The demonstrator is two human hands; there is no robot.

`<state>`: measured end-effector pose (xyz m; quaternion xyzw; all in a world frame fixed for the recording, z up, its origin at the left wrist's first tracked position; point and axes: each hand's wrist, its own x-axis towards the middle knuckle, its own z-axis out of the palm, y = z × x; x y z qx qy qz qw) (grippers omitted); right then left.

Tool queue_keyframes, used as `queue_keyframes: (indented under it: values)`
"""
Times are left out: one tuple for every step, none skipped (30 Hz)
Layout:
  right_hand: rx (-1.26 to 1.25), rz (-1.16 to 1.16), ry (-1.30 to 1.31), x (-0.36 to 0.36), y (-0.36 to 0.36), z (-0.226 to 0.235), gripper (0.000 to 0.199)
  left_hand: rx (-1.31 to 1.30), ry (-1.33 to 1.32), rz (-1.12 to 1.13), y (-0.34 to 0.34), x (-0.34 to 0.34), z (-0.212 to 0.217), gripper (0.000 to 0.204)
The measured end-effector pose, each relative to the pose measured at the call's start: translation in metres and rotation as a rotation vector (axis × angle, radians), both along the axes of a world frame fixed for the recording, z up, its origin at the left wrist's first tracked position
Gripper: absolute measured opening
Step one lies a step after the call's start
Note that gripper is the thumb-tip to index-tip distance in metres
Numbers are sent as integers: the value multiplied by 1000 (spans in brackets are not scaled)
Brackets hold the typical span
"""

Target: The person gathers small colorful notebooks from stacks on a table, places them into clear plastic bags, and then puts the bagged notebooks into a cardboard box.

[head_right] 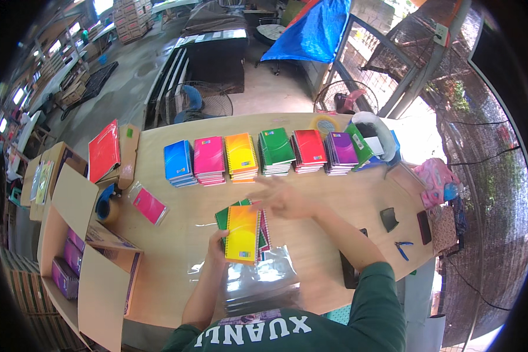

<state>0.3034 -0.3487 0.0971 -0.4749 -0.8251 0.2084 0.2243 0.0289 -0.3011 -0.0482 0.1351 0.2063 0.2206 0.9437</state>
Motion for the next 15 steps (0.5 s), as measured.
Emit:
queue_keyframes:
  values:
    - [-71, -85, 156, 24, -3, -3, 47, -4, -18, -8, -3, 1, -11, 57]
    - [-72, -342, 234, 47, -6, -19, 44, -10, -33, -18, -5, 2, -20, 58]
    - [-74, -608, 308, 75, -10, -43, 42, -28, -23, -35, -6, 5, -26, 57]
    - [44, -822, 108, 129, -19, -71, 42, -40, -32, -61, -9, 15, -25, 56]
    - [157, -1022, -102, 172, -30, -91, 43, -53, -38, -81, -11, 23, -22, 55]
    - [224, -1189, -401, 175, -28, -103, 45, -60, -29, -55, -8, 20, -20, 54]
    - [301, -1343, -711, 178, -25, -110, 48, 6, 35, -40, -6, 19, -18, 53]
    - [254, -1264, -781, 208, -43, -120, 50, 57, 86, -62, -6, 29, -15, 52]
    - [209, -1186, -844, 240, -68, -127, 53, 115, 137, -83, -7, 37, -12, 51]
    - [161, -1128, -804, 251, -77, -124, 49, 94, 119, -70, -5, 38, -11, 51]
    - [113, -1064, -762, 254, -80, -118, 46, 72, 104, -50, -4, 40, -10, 51]
    - [182, -1085, -665, 246, -82, -112, 43, 49, 92, -32, -4, 39, -10, 51]
    - [254, -1103, -564, 236, -83, -100, 41, 39, 99, -12, -4, 38, -11, 52]
    - [328, -1129, -473, 229, -88, -80, 38, 30, 105, 0, -5, 39, -4, 50]
    - [379, -1099, -331, 206, -86, -58, 36, 22, 107, 17, -8, 41, 7, 48]
